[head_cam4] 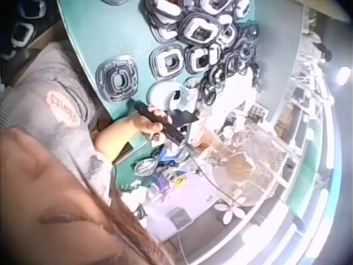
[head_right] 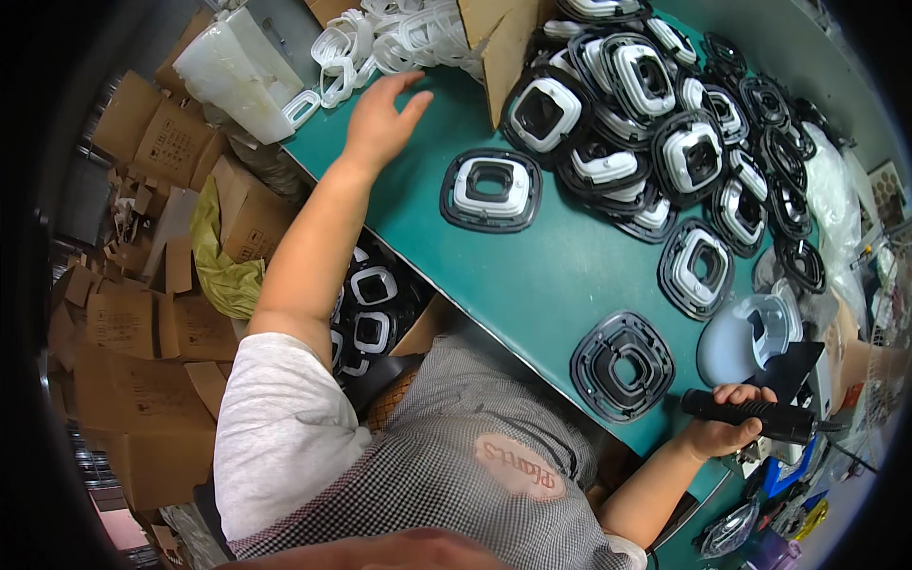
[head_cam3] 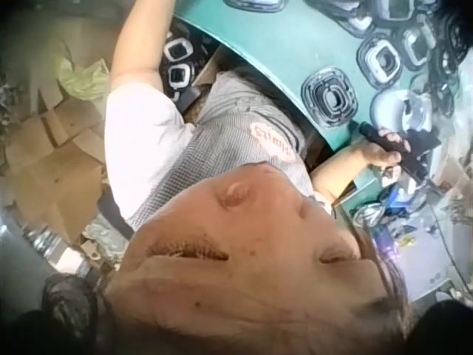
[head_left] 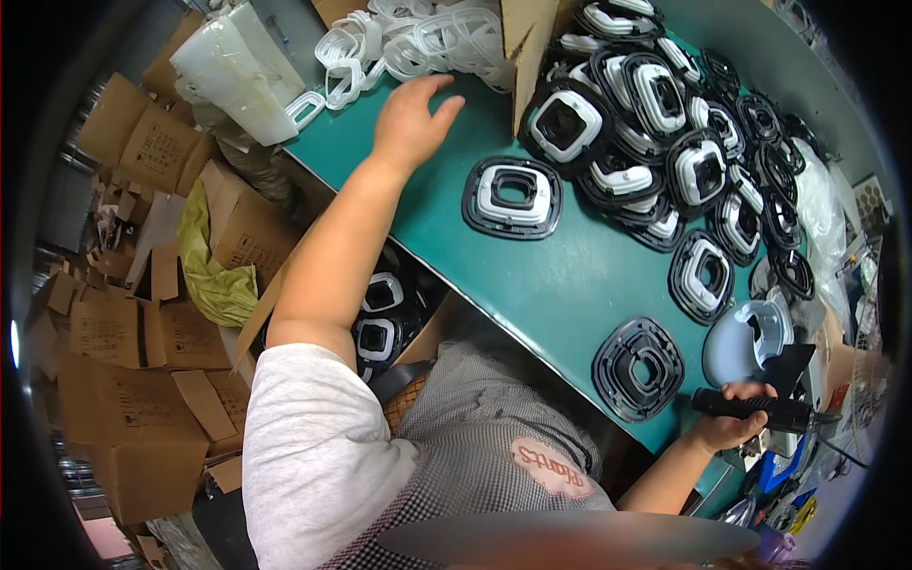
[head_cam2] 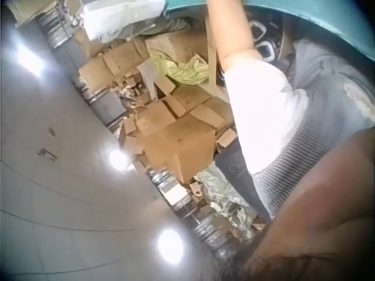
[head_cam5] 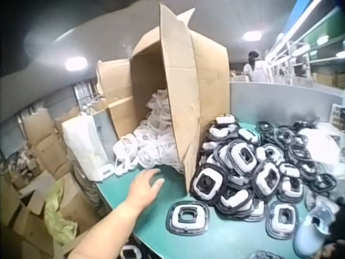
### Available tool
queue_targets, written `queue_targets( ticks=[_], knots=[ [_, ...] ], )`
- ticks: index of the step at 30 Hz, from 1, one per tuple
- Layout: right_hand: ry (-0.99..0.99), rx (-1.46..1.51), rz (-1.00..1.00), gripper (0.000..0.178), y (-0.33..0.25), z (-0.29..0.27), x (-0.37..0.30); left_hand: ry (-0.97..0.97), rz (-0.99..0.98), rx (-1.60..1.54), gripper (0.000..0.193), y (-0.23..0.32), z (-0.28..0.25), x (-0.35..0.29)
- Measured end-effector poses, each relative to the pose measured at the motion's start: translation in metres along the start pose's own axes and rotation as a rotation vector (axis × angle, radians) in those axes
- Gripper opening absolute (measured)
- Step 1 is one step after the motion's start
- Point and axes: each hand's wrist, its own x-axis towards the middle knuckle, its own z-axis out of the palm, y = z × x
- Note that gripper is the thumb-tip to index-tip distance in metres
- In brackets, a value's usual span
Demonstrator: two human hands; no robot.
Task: The person assembles plastic housing components using an electric screwdriver.
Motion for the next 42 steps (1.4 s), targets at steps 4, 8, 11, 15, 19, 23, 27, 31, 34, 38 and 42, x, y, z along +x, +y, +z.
queue_targets(
  ticks=[4,8,11,15,19,23,27,31,34,38,42],
  knots=[
    [0.032,-0.066,-0.015,0.056,-0.001,0.002,0.0,-0.007,-0.019,0.088,0.04,-0.011,0.019,0.051],
    [0.089,-0.141,-0.034,0.055,0.0,0.006,0.002,0.051,0.321,0.312,0.039,-0.022,0.052,0.082],
    [0.088,-0.162,-0.021,0.056,0.0,0.007,0.002,-0.002,0.392,0.431,0.038,-0.032,0.067,0.096],
    [0.113,-0.202,-0.025,0.057,0.001,0.009,0.003,-0.19,0.331,0.459,0.026,-0.043,0.06,0.106],
    [0.106,-0.186,-0.02,0.056,-0.001,0.01,0.003,-0.29,0.173,0.323,0.023,-0.071,0.043,0.104],
    [0.096,-0.175,-0.022,0.055,-0.002,0.006,0.004,-0.3,0.124,0.29,0.025,-0.078,0.044,0.077],
    [0.072,-0.156,-0.007,0.055,-0.001,0.002,0.002,-0.148,0.007,0.33,0.023,-0.073,0.037,0.059],
    [0.062,-0.128,-0.009,0.057,0.001,0.009,0.003,0.008,-0.205,0.196,0.017,-0.11,0.021,0.029],
    [0.067,-0.128,-0.003,0.057,0.001,0.008,0.003,-0.03,-0.281,0.11,0.018,-0.121,0.008,0.007],
    [0.087,-0.146,0.001,0.056,0.0,0.005,0.005,-0.182,-0.254,0.003,0.024,-0.103,-0.008,-0.017],
    [0.083,-0.152,-0.007,0.055,0.0,0.007,0.004,-0.229,-0.28,-0.086,0.025,-0.098,-0.01,-0.038]
  ],
)
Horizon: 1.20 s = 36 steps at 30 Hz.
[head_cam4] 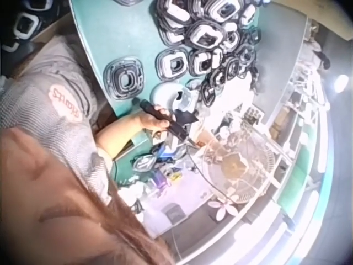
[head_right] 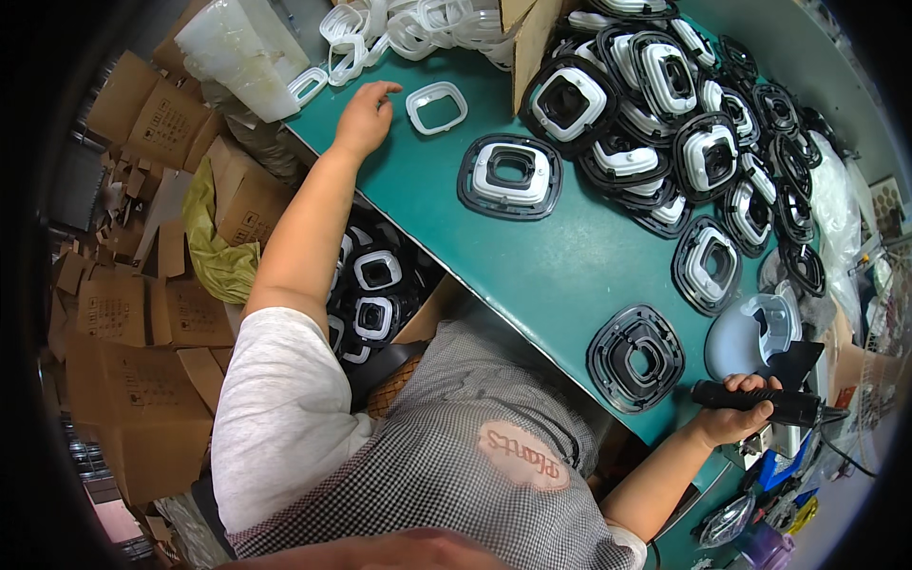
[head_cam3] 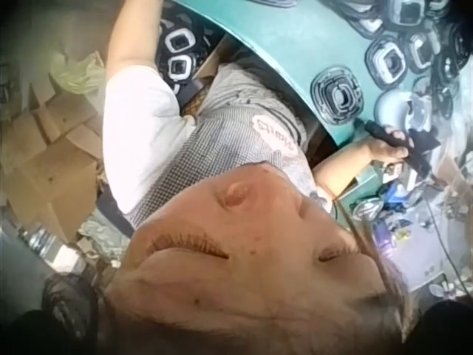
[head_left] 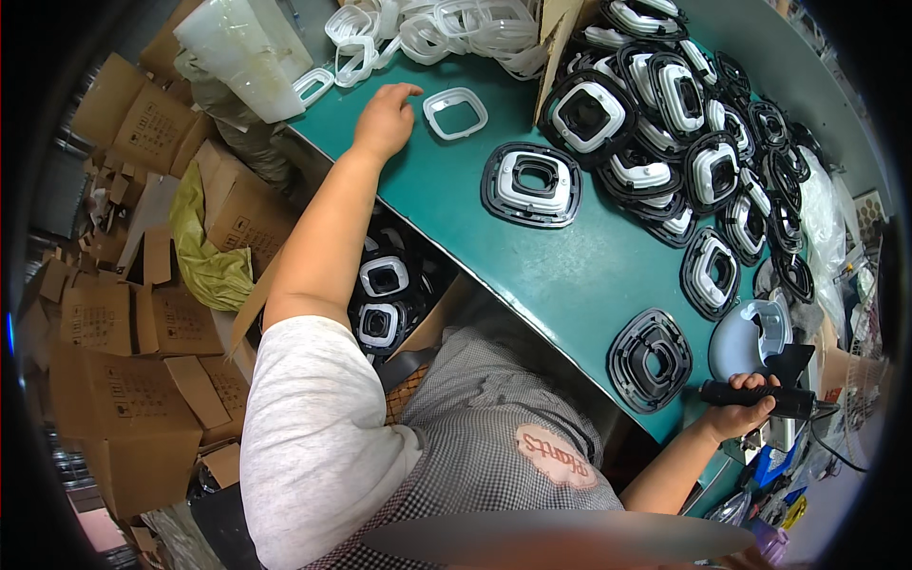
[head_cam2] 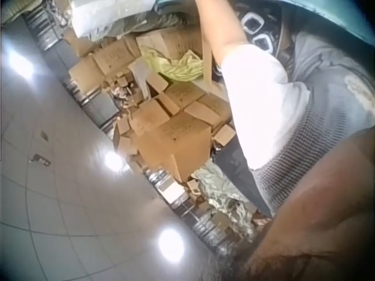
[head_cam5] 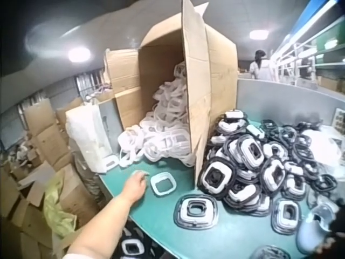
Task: The person assembles plastic housing components using an electric screwdriver.
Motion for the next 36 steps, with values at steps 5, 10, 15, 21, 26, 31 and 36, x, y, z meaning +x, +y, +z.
queue_targets(
  ticks=[5,10,15,21,26,31,36],
  knots=[
    [-0.033,0.04,0.0,0.053,-0.002,-0.009,-0.001,-0.003,0.341,0.518,0.021,-0.009,0.019,-0.014],
    [-0.046,0.283,0.143,0.042,0.003,-0.033,0.001,-0.171,0.209,0.167,0.02,0.015,0.025,0.008],
    [0.052,0.128,0.08,0.056,0.008,-0.008,0.004,-0.054,0.13,-0.332,0.029,0.092,0.0,-0.014],
    [0.066,0.019,-0.007,0.057,0.0,0.006,-0.002,-0.559,0.138,-0.836,0.035,0.217,0.036,-0.074],
    [0.064,0.034,-0.013,0.059,-0.005,0.005,-0.002,-1.166,0.007,-0.907,0.032,0.313,0.089,-0.136],
    [0.061,0.049,-0.032,0.058,-0.003,0.005,-0.003,-1.089,0.126,-0.723,0.028,0.341,0.148,-0.16],
    [0.062,0.045,-0.052,0.057,-0.002,0.004,-0.002,-0.707,0.551,-0.189,0.034,0.337,0.158,-0.17]
  ],
)
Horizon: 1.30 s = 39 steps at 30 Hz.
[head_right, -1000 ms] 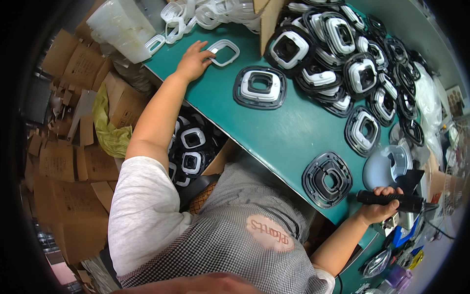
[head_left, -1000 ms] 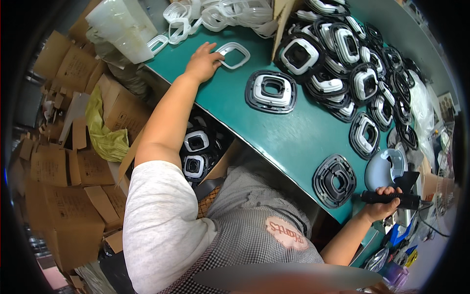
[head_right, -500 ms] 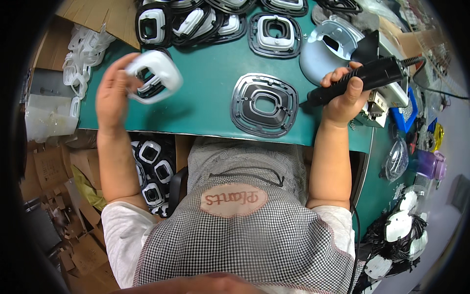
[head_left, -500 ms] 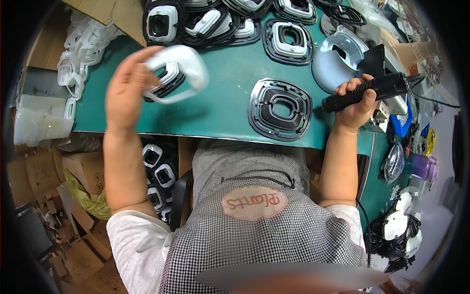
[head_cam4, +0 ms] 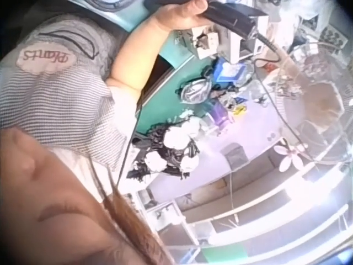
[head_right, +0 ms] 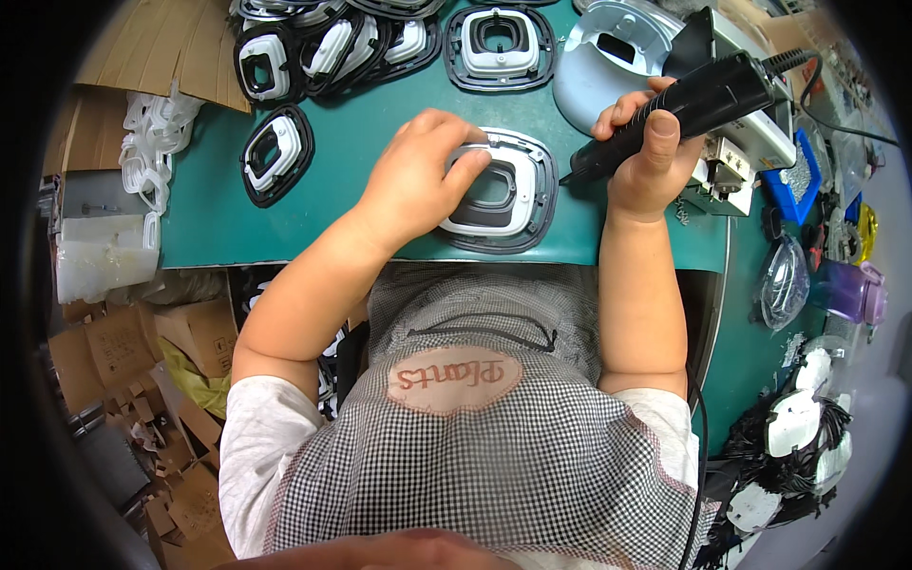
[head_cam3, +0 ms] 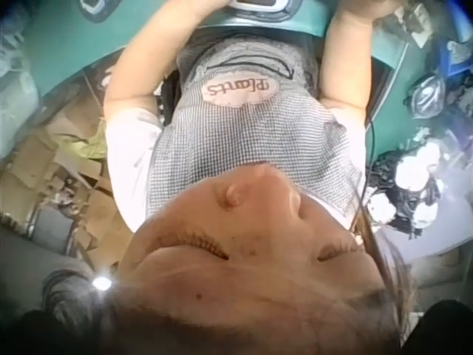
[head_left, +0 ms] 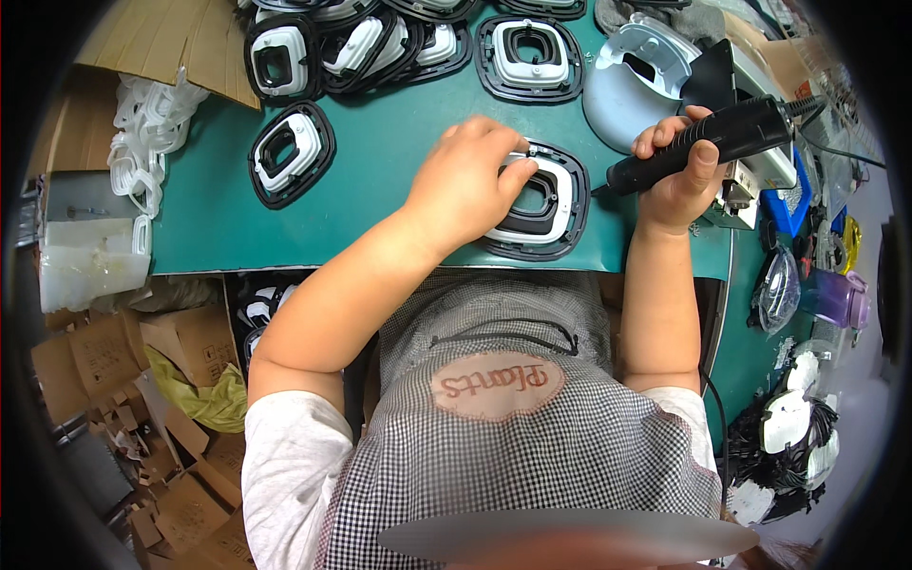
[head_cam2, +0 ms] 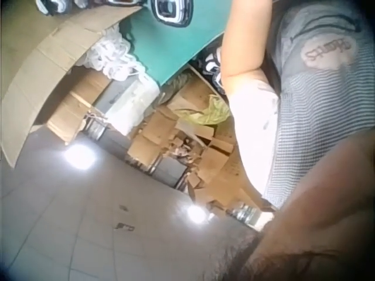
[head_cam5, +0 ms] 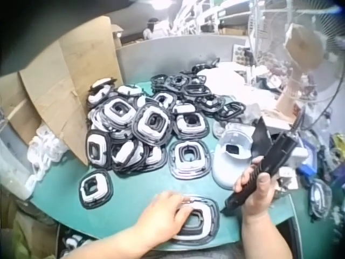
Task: The person assembles plastic housing components using an electric screwdriver.
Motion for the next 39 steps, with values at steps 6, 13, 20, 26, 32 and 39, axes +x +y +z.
queue_targets(
  ticks=[6,13,20,26,32,39],
  knots=[
    [-0.005,0.001,0.003,0.055,0.0,-0.002,0.001,0.053,0.159,0.147,0.049,0.0,-0.012,-0.018],
    [-0.006,0.0,0.031,0.059,-0.014,-0.001,0.0,-0.229,0.138,-0.074,0.069,-0.009,-0.017,-0.022],
    [-0.152,0.147,-0.197,0.072,-0.073,-0.021,0.012,-0.254,0.219,-0.051,0.07,-0.018,-0.013,-0.016],
    [0.062,0.02,-0.447,0.076,-0.139,-0.072,0.029,-0.208,0.195,-0.041,0.073,0.0,0.009,-0.018],
    [0.177,-0.079,-0.436,0.077,-0.132,-0.083,0.032,-0.152,0.213,-0.046,0.076,0.011,0.027,-0.01],
    [0.318,-0.359,-0.475,0.079,-0.117,-0.08,0.037,-0.125,0.236,-0.06,0.077,0.012,0.032,-0.008]
  ],
)
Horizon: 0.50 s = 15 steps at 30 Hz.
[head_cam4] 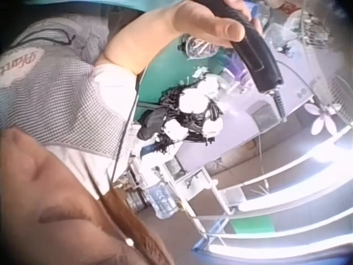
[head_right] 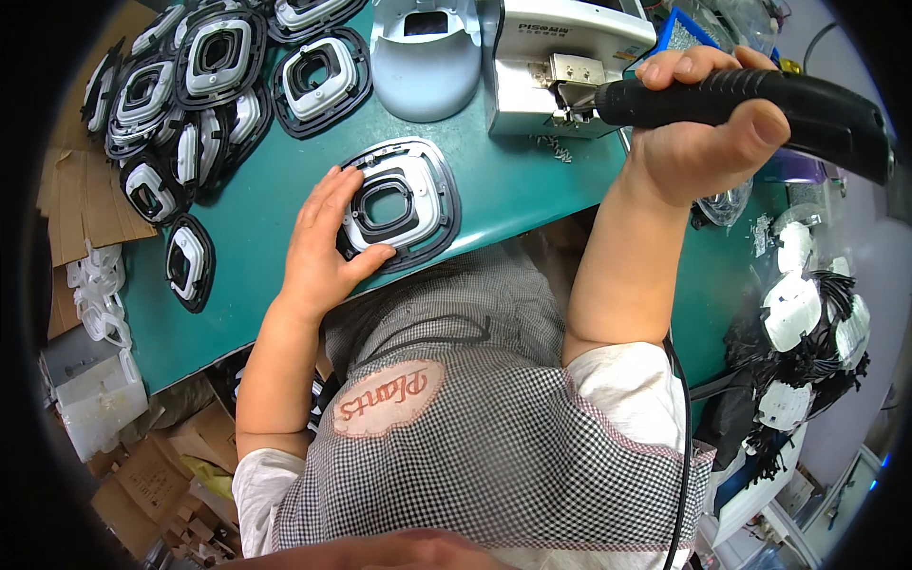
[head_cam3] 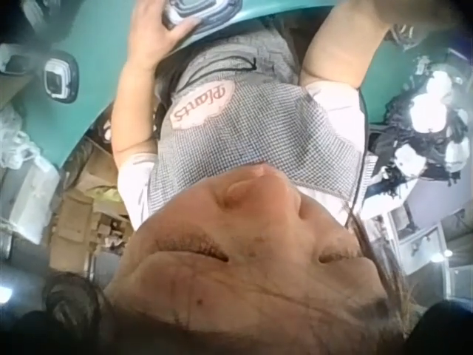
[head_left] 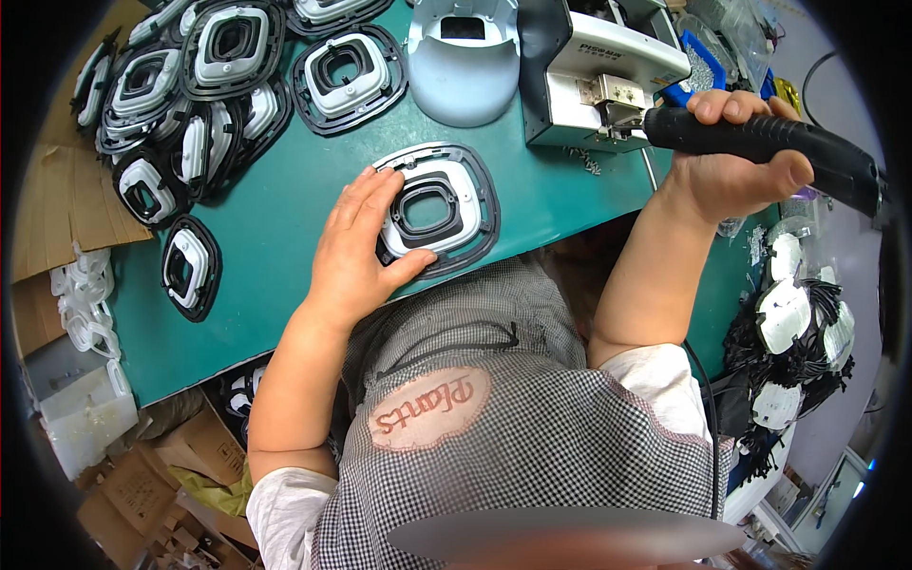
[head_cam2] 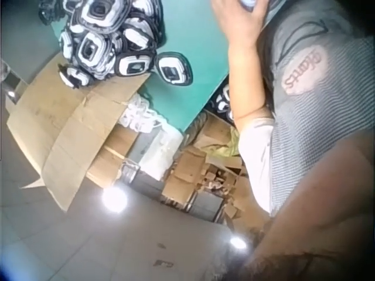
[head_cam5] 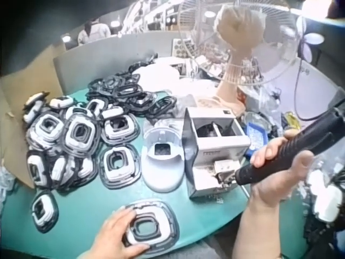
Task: The person assembles plastic housing components using an electric screwdriver.
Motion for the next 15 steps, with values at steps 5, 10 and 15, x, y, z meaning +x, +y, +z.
queue_targets(
  ticks=[5,10,15],
  knots=[
    [-0.044,0.003,0.029,0.079,0.004,0.005,0.001,0.022,0.012,0.0,0.078,-0.002,0.001,-0.001],
    [-0.094,-0.046,0.067,0.076,-0.005,0.009,-0.004,0.016,0.005,0.01,0.078,-0.001,0.001,-0.001],
    [-0.054,-0.062,0.048,0.077,-0.011,0.007,0.0,0.029,0.021,-0.003,0.079,-0.002,0.002,-0.002]
  ],
)
